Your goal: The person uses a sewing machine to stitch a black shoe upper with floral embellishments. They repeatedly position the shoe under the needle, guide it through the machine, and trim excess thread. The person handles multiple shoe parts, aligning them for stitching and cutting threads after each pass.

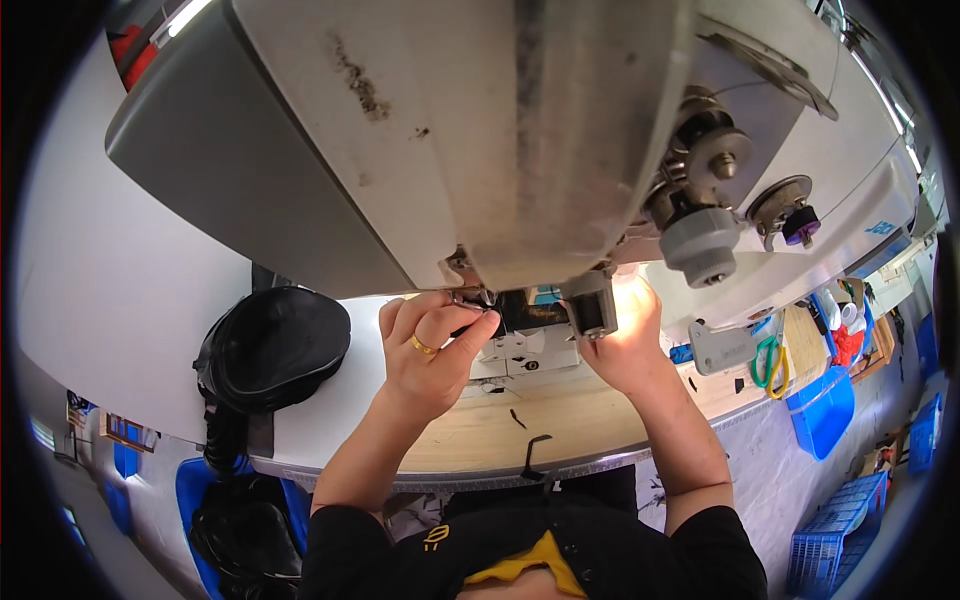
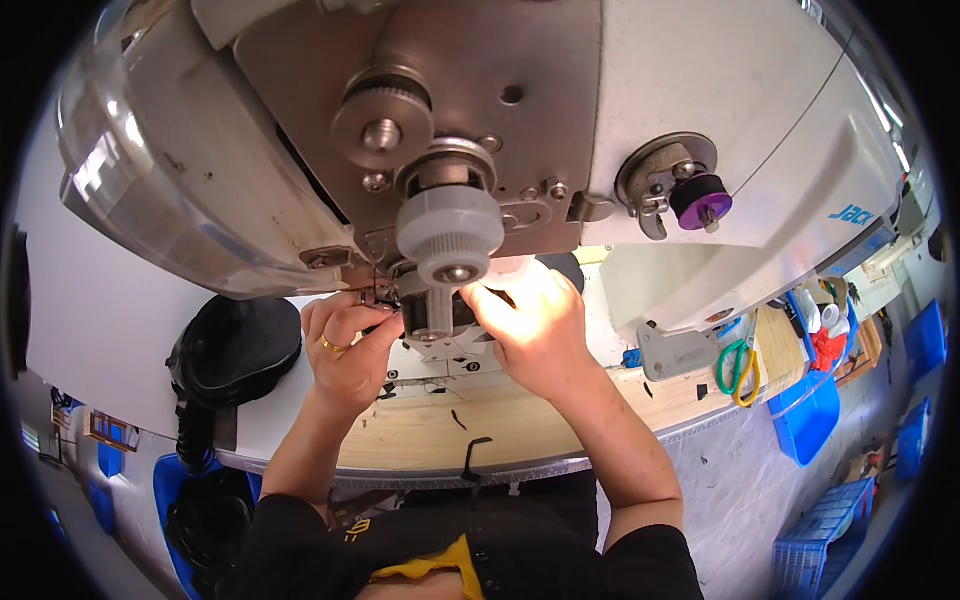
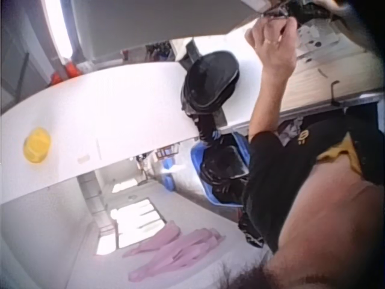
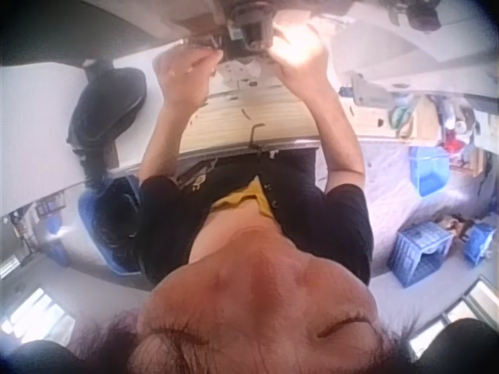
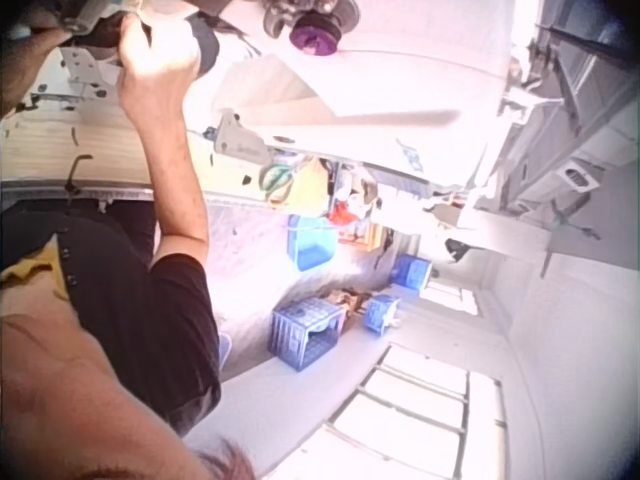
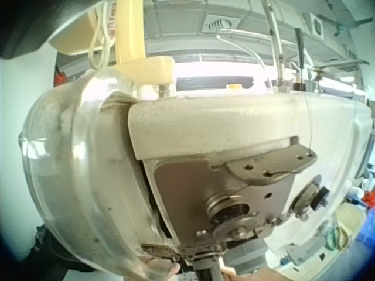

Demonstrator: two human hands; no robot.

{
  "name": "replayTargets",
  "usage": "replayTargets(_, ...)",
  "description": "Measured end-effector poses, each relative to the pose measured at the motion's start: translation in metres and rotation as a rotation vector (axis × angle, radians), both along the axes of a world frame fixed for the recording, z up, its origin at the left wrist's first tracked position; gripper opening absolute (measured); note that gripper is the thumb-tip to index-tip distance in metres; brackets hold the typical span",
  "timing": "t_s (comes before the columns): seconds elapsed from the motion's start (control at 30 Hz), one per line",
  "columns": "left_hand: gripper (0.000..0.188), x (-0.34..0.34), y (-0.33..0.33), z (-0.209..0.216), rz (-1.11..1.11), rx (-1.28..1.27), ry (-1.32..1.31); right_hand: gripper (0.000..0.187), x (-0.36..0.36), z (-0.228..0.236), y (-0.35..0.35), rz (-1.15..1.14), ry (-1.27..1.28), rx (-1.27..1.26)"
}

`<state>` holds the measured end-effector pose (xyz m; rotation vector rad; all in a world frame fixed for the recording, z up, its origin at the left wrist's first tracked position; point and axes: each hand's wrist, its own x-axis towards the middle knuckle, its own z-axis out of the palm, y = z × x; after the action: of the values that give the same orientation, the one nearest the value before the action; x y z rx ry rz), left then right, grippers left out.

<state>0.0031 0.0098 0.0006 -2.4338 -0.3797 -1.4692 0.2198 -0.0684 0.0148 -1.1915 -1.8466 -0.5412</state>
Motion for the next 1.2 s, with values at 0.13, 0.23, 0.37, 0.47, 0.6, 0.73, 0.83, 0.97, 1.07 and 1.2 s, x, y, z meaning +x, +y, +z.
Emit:
replayTargets(0.13, 0.028, 0.001, 0.003, 0.000, -0.005, 0.023, -0.019, 0.041, 0.000, 0.000, 0.001, -0.003, 0.011, -0.013)
replayTargets(0.23, 0.026, 0.001, 0.007, -0.003, -0.006, 0.048, -0.036, 0.043, -0.001, 0.000, 0.001, -0.011, 0.008, -0.007)
replayTargets(0.37, 0.022, 0.001, 0.013, -0.006, -0.026, 0.057, -0.077, 0.044, -0.001, -0.003, 0.003, -0.011, 0.001, -0.004)
replayTargets(0.47, 0.019, 0.002, 0.015, -0.008, -0.020, 0.060, -0.097, 0.043, -0.001, -0.004, 0.004, -0.009, 0.015, -0.001)
replayTargets(0.6, 0.018, 0.005, 0.022, -0.011, -0.035, 0.051, -0.139, 0.041, 0.001, -0.006, 0.007, -0.026, 0.026, 0.007)
replayTargets(0.73, 0.022, 0.008, 0.034, -0.021, -0.021, 0.015, -0.175, 0.041, 0.008, -0.013, 0.011, -0.042, 0.062, 0.002)
replayTargets(0.83, 0.019, 0.009, 0.036, -0.020, 0.001, -0.050, -0.171, 0.040, 0.008, -0.015, 0.015, -0.049, 0.063, 0.060)
replayTargets(0.97, 0.013, 0.012, 0.045, -0.028, 0.038, -0.090, -0.166, 0.037, 0.009, -0.015, 0.014, -0.070, 0.073, 0.054)
replayTargets(1.07, 0.016, 0.003, 0.055, -0.028, 0.089, -0.107, -0.091, 0.033, 0.008, -0.019, 0.021, -0.070, 0.092, -0.030)
replayTargets(1.2, 0.016, -0.015, 0.082, -0.006, 0.263, -0.128, -0.264, 0.026, 0.023, -0.043, 0.024, -0.137, 0.048, -0.057)
